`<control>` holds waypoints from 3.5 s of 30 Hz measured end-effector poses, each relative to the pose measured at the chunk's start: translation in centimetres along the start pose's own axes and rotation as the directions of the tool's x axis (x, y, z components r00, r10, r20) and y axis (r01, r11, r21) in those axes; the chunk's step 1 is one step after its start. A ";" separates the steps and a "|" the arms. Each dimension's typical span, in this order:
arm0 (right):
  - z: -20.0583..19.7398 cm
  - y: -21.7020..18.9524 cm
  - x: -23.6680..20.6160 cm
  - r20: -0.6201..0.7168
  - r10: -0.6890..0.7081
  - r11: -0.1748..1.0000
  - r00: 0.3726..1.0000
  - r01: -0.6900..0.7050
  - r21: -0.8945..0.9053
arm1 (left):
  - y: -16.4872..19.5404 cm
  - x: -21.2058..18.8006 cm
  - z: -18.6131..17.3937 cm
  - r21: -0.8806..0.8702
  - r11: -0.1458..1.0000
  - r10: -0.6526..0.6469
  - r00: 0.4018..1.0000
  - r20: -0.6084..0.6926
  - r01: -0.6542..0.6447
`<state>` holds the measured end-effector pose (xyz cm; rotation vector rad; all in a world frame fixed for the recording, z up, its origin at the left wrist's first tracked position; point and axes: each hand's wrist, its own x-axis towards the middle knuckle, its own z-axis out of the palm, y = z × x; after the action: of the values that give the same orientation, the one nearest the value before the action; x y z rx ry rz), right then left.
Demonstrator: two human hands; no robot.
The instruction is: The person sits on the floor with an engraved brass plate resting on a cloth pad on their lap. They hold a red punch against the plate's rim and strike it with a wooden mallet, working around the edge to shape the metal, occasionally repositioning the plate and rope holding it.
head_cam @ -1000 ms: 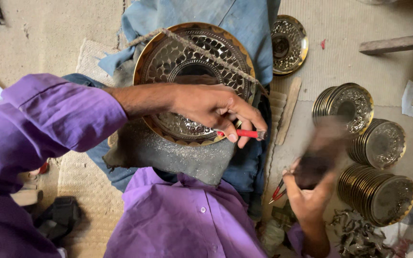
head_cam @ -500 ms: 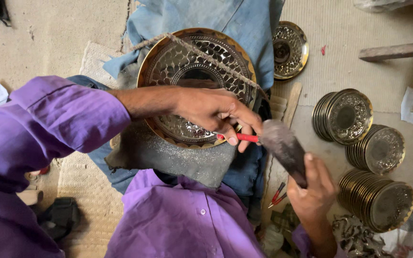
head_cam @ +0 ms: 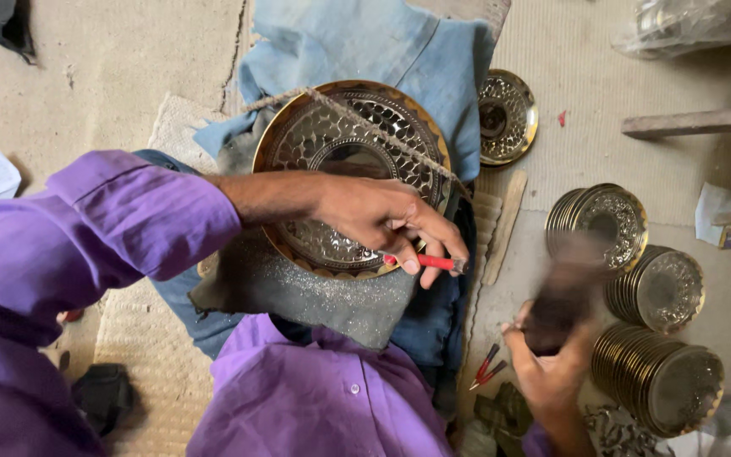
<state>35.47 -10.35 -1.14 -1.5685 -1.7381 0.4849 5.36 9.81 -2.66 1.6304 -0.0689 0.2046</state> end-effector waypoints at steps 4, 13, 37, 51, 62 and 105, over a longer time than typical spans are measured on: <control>-0.4 -0.8 0.7 0.178 -0.193 0.835 0.965 0.257 -0.487 | -0.2 -0.1 0.0 0.004 1.000 -0.008 1.000 -0.001 0.008; -0.6 -0.3 0.3 0.021 0.220 0.968 0.975 -0.221 0.117 | -0.3 -0.2 0.1 -0.035 0.999 0.005 1.000 0.001 -0.005; 1.7 0.8 0.6 0.075 0.249 0.968 0.966 -0.246 -0.044 | 2.1 -0.8 0.8 -0.167 0.983 -0.121 0.941 -0.315 0.070; 9.4 2.8 0.3 0.187 0.373 0.832 0.909 -0.416 0.365 | 3.4 -2.3 9.3 -0.194 0.967 -0.224 0.198 -0.954 0.163; 3.6 -2.5 10.0 0.302 0.066 0.982 0.951 -0.115 0.147 | 3.9 -2.1 10.0 -0.107 0.960 -0.180 0.279 -0.943 0.257; 1.7 -4.5 17.5 0.619 -0.242 0.944 0.747 0.330 -0.028 | 4.3 -1.3 10.1 -0.149 0.948 -0.212 0.210 -0.955 0.280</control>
<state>31.35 6.03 5.54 -1.2608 -2.5085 0.7913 4.25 -0.66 0.72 1.2664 1.2059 0.9646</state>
